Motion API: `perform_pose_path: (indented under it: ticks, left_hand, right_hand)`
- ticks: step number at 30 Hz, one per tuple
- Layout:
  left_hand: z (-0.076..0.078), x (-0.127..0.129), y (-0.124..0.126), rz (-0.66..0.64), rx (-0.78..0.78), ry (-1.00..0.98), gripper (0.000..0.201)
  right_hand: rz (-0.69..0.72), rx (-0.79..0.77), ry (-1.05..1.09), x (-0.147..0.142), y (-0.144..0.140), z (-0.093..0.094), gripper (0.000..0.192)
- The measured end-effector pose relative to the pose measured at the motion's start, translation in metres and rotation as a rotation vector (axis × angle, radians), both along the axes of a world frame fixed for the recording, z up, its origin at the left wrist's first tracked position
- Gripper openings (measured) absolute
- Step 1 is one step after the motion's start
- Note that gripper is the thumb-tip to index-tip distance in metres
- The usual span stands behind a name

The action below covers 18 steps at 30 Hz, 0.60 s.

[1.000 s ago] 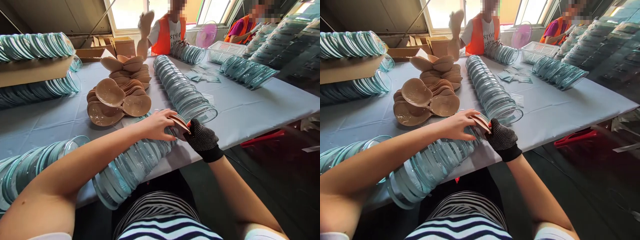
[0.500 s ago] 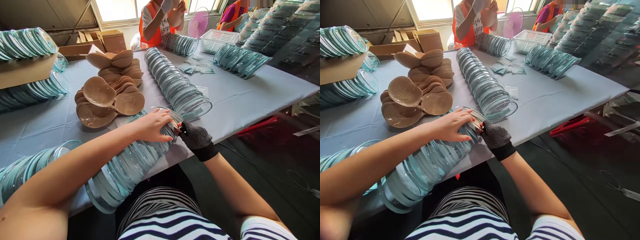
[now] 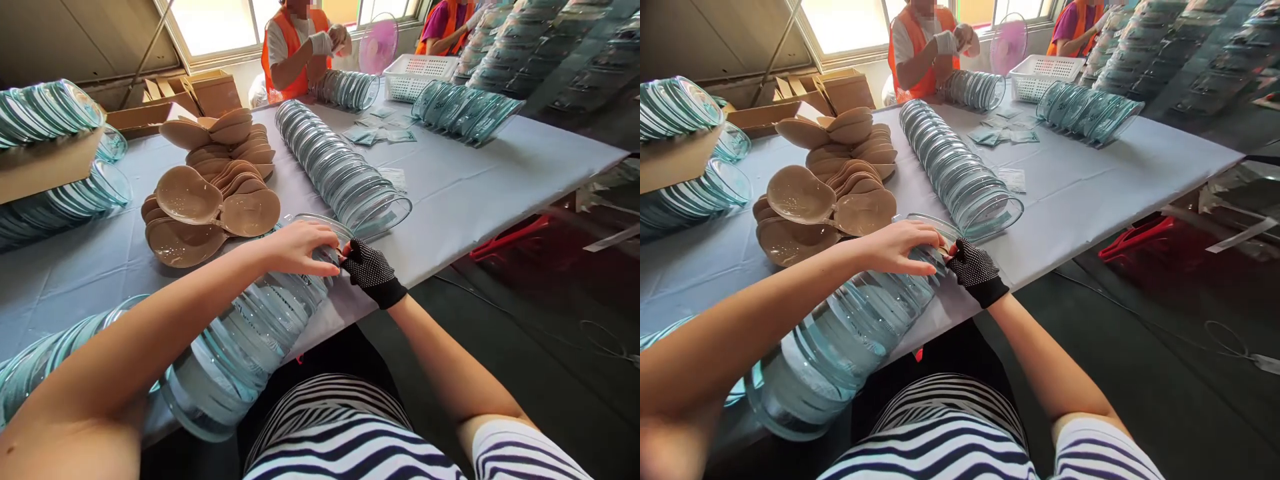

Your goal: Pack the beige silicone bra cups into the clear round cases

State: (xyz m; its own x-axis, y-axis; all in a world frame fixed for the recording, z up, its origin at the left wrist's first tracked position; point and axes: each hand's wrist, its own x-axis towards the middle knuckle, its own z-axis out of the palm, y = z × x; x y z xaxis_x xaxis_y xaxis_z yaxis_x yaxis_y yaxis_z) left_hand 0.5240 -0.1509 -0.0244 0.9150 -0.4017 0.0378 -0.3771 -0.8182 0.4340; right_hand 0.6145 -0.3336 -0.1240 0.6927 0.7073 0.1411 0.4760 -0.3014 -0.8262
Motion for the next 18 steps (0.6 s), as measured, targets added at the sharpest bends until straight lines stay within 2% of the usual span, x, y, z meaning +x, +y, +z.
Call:
perform_pose_path:
  ticks: [2, 4, 6, 9, 13, 15, 18]
  left_hand:
    - [0.0, 0.002, -0.003, -0.002, 0.009, 0.015, 0.032]
    - [0.0, 0.003, -0.006, 0.016, 0.02, 0.023, 0.027]
    - [-0.001, 0.003, -0.008, 0.051, 0.058, 0.022, 0.023]
    - [-0.001, 0.003, -0.01, 0.118, 0.143, 0.023, 0.02]
    - [0.0, 0.004, -0.004, 0.122, 0.112, 0.026, 0.019]
    - [-0.001, 0.003, 0.001, 0.131, 0.154, -0.065, 0.027]
    - [-0.002, 0.003, 0.009, 0.217, 0.255, -0.142, 0.044]
  right_hand:
    - [0.07, 0.137, 0.251, -0.001, 0.0, 0.0, 0.028]
    - [0.108, 0.168, 0.339, -0.003, -0.002, 0.0, 0.03]
    - [0.131, 0.136, 0.227, -0.004, -0.005, 0.002, 0.027]
    - [0.069, 0.112, -0.08, -0.008, -0.011, 0.007, 0.022]
    - [-0.013, 0.061, -0.359, -0.02, -0.018, 0.014, 0.024]
    - [-0.032, 0.013, -0.484, -0.024, -0.022, 0.018, 0.027]
    - [-0.107, -0.02, -0.61, -0.019, -0.024, 0.022, 0.028]
